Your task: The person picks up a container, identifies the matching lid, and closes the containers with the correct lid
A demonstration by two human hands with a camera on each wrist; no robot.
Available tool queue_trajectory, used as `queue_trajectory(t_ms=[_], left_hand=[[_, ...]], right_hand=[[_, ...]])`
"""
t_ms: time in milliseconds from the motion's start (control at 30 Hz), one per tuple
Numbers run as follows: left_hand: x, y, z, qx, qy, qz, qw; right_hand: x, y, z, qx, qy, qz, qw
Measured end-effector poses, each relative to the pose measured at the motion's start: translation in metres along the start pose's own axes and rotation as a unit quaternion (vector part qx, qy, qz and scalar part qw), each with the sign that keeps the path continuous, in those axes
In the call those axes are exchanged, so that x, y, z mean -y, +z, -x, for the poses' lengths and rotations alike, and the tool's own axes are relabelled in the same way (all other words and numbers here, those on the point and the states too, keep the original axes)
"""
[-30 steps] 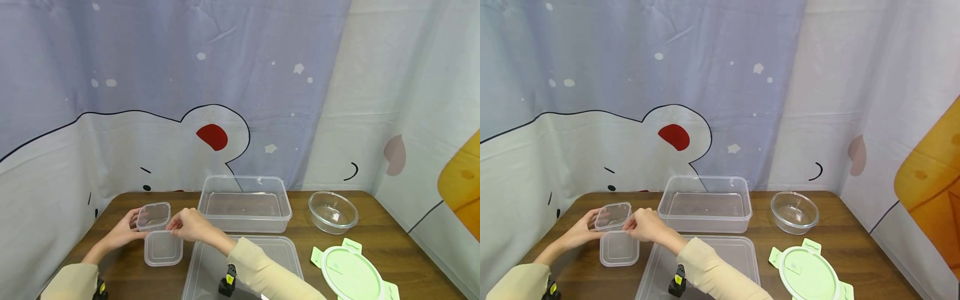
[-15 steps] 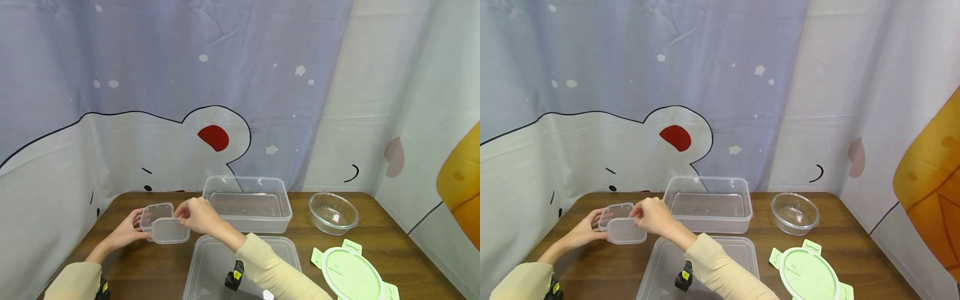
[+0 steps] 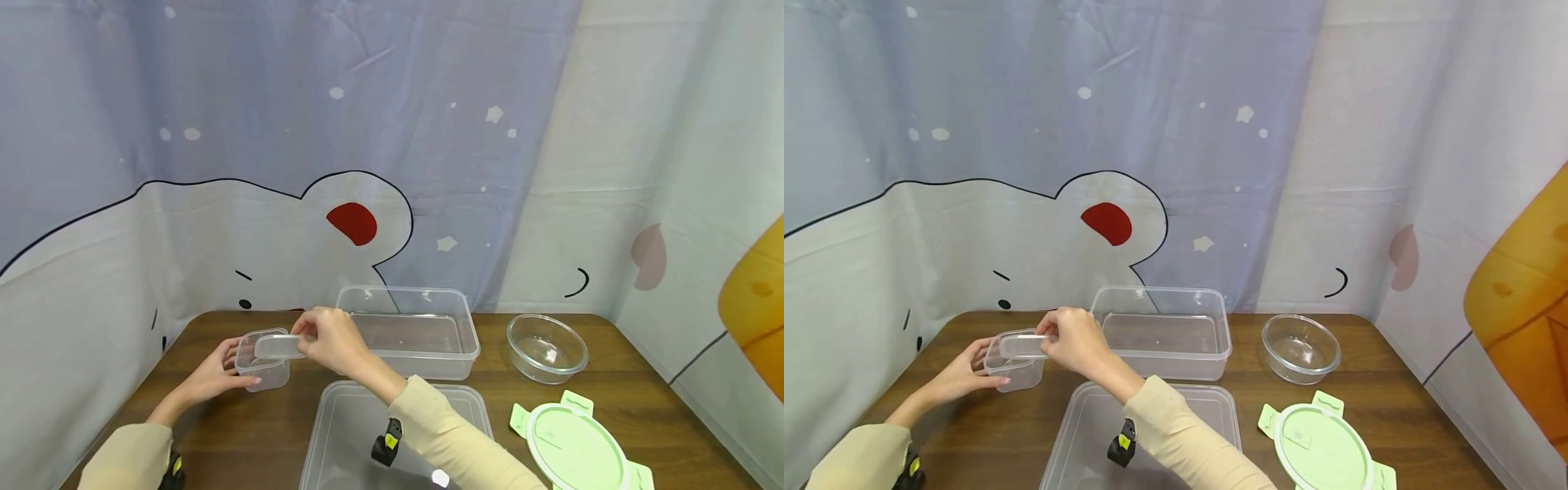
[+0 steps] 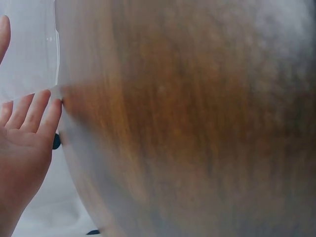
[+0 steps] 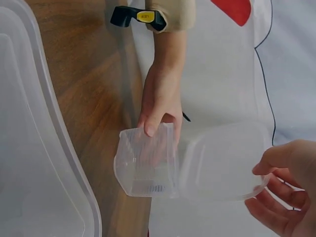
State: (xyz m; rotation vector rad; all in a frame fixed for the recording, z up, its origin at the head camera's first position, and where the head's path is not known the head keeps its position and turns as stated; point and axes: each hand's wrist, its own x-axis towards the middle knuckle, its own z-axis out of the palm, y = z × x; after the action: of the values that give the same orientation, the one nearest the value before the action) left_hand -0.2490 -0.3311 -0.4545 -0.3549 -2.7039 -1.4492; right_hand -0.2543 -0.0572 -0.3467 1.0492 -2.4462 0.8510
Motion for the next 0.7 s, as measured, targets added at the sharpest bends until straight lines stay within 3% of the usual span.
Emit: queue_trajectory(t_ms=[433,700], left_hand=[[-0.002,0.004,-0.001,0.001,-0.004,0.005,1.0000],[-0.002,0.007,0.000,0.009,-0.004,0.016,0.9998]], right_hand=[[-0.007,0.017,-0.007,-0.044,-0.038,0.043,0.9974],[-0.012,0.032,-0.012,-0.077,-0.089,0.072,0.9904]])
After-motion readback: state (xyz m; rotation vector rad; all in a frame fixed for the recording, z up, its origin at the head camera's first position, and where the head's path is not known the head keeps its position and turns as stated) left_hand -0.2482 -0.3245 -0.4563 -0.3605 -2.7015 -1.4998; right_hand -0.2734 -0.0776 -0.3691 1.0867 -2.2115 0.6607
